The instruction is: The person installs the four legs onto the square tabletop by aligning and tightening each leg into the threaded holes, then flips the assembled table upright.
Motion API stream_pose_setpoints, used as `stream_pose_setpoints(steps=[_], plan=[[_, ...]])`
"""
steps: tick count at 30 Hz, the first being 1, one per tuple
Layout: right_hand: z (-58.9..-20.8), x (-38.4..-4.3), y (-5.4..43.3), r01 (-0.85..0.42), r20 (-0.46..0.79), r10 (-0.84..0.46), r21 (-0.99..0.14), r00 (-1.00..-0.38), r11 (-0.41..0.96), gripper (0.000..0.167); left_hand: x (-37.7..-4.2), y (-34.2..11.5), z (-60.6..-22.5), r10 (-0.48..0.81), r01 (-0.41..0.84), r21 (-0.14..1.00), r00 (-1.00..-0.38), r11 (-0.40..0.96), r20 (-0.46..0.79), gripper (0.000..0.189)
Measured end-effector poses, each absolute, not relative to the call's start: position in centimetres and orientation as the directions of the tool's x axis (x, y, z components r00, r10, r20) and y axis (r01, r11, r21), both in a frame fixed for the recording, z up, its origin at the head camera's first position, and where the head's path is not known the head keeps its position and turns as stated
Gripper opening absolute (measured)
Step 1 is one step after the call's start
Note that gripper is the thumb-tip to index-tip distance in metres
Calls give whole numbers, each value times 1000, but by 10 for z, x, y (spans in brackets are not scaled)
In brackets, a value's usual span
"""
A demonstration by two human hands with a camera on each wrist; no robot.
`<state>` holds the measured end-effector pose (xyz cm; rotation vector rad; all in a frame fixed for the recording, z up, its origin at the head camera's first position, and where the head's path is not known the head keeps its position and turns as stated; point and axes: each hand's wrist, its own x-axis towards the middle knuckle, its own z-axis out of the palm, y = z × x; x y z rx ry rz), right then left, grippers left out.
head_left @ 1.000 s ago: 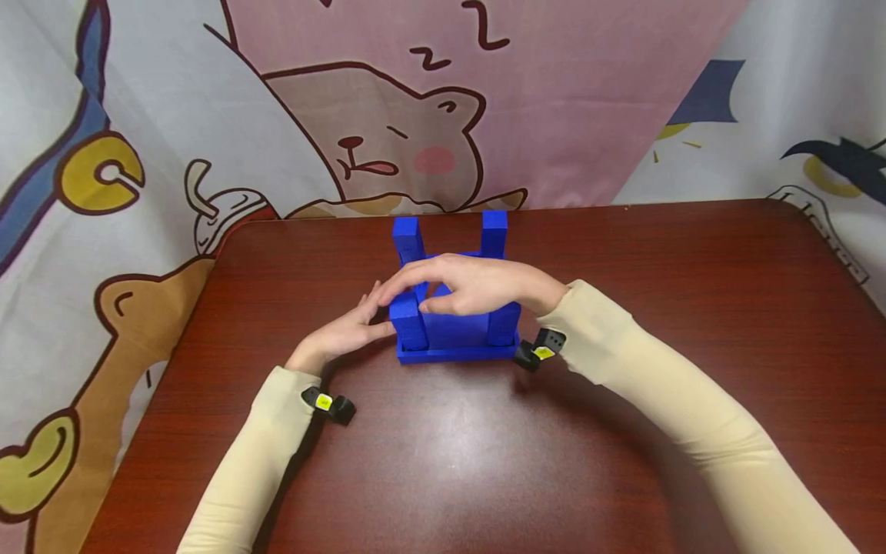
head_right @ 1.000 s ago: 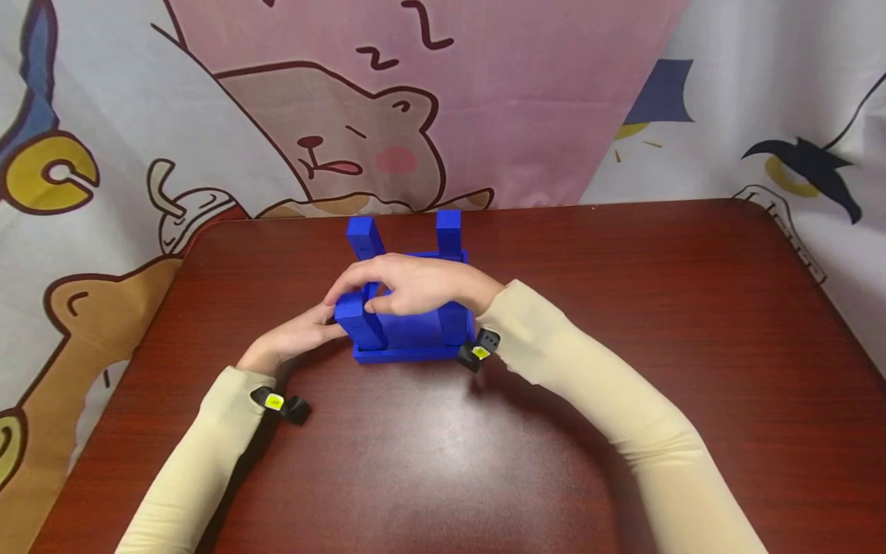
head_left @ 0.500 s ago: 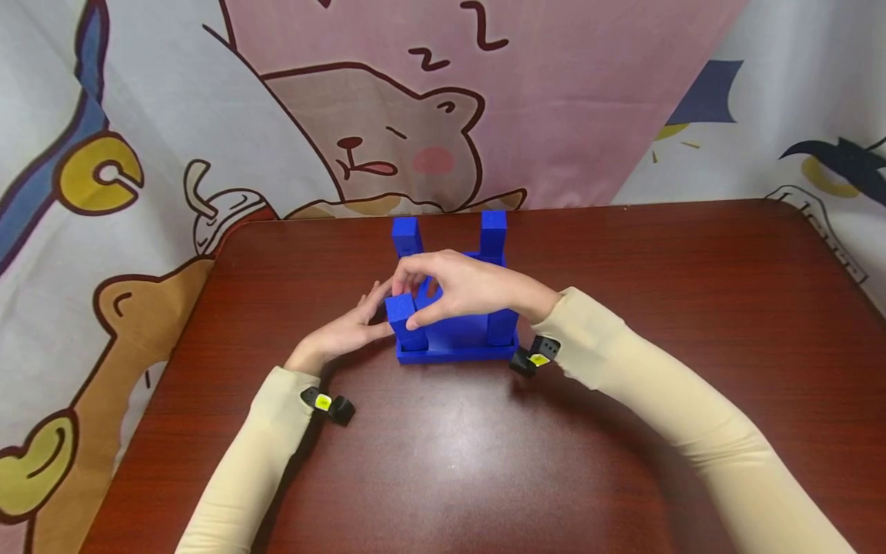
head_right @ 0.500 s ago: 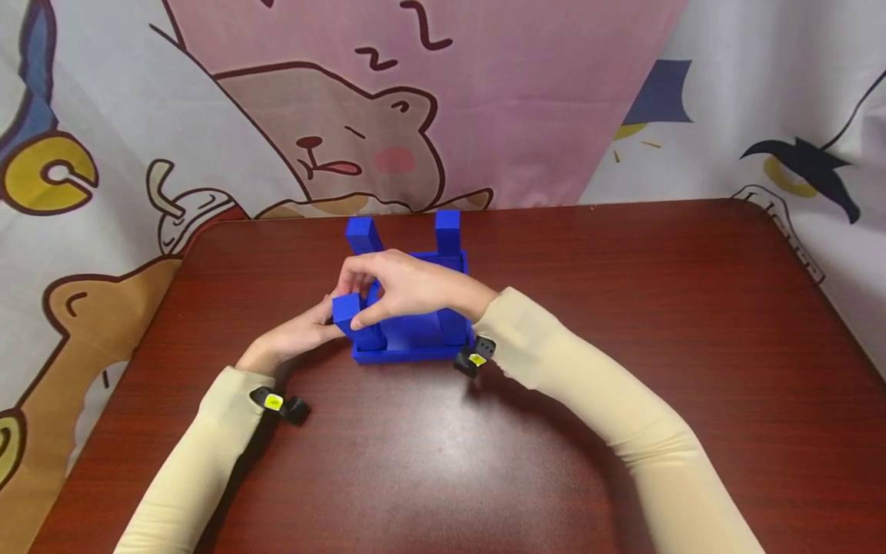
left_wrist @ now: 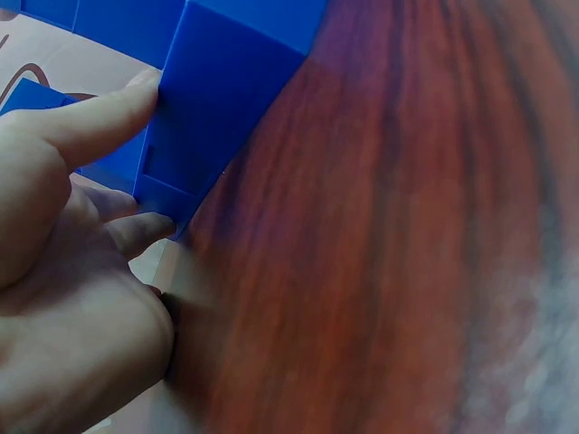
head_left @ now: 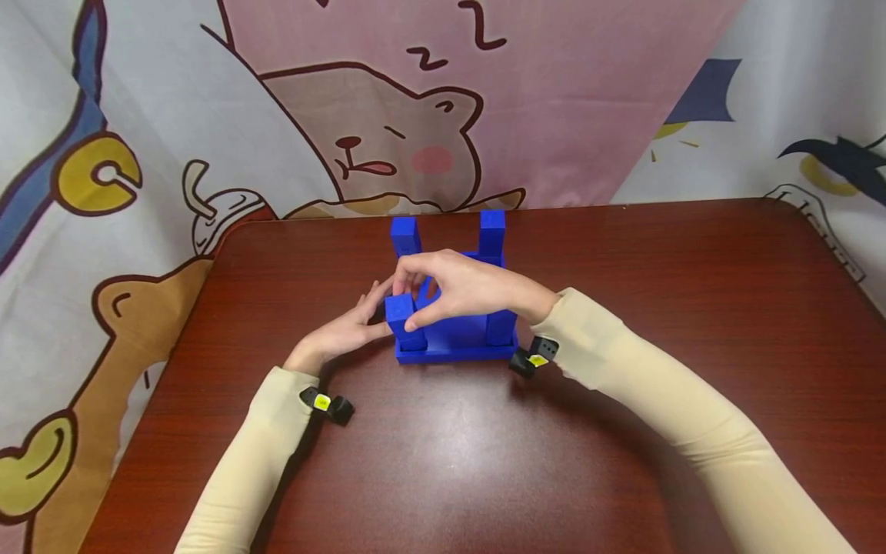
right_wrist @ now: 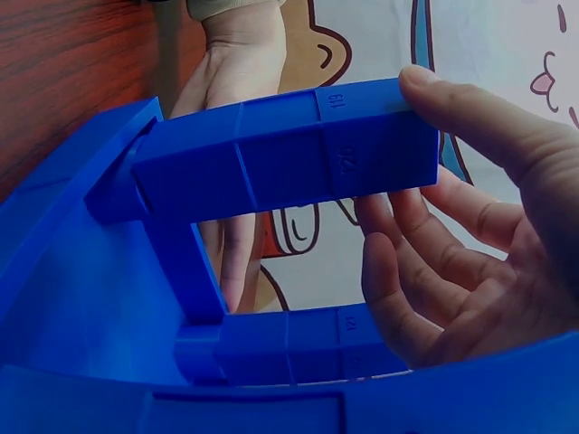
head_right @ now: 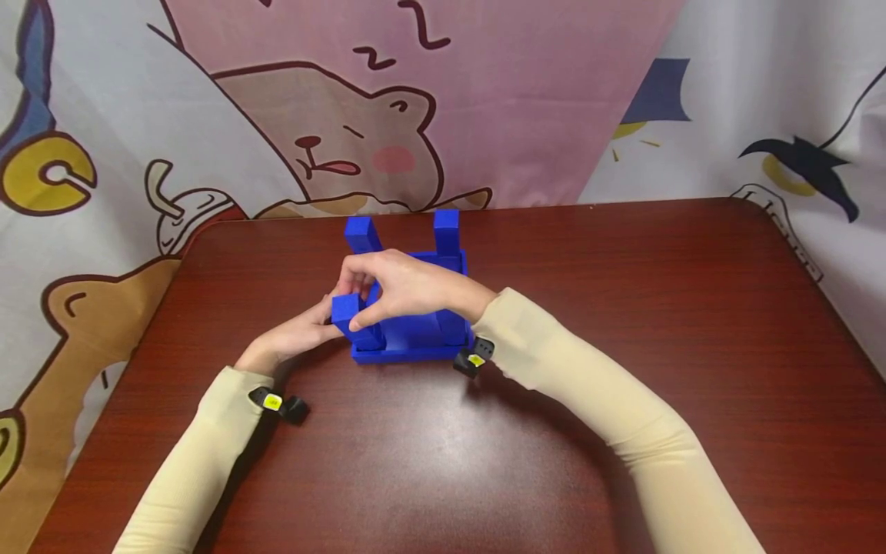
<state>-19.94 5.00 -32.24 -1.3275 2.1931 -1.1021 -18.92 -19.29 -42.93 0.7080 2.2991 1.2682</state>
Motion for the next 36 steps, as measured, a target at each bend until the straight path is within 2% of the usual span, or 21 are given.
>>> stream_pose_setpoints(steps=[4,13,16,19,30,36], plan=[[-320,-200,51,-591,72,-878,-765,-474,256,42,-188,-193,-429,595,199,864,-792,462,-136,79],[-317,-203,57,-613,53,-959,-779,-279,135,54,-187,-193,-429,581,167,866,-797,471,-163,80],[-318,-204,57,-609,59,-965,-785,-255,113,54,-186,-193,-428,556,132,859,-808,495,-196,83],[-319,-204,57,-602,65,-961,-790,-270,116,53,-185,-193,-428,547,123,857,-812,501,-204,86],[-322,-203,54,-585,63,-911,-784,-407,207,36,-187,-193,-429,585,186,865,-799,466,-143,82],[-323,-201,52,-589,82,-875,-769,-477,249,34,-188,-193,-430,607,222,865,-787,450,-114,79]])
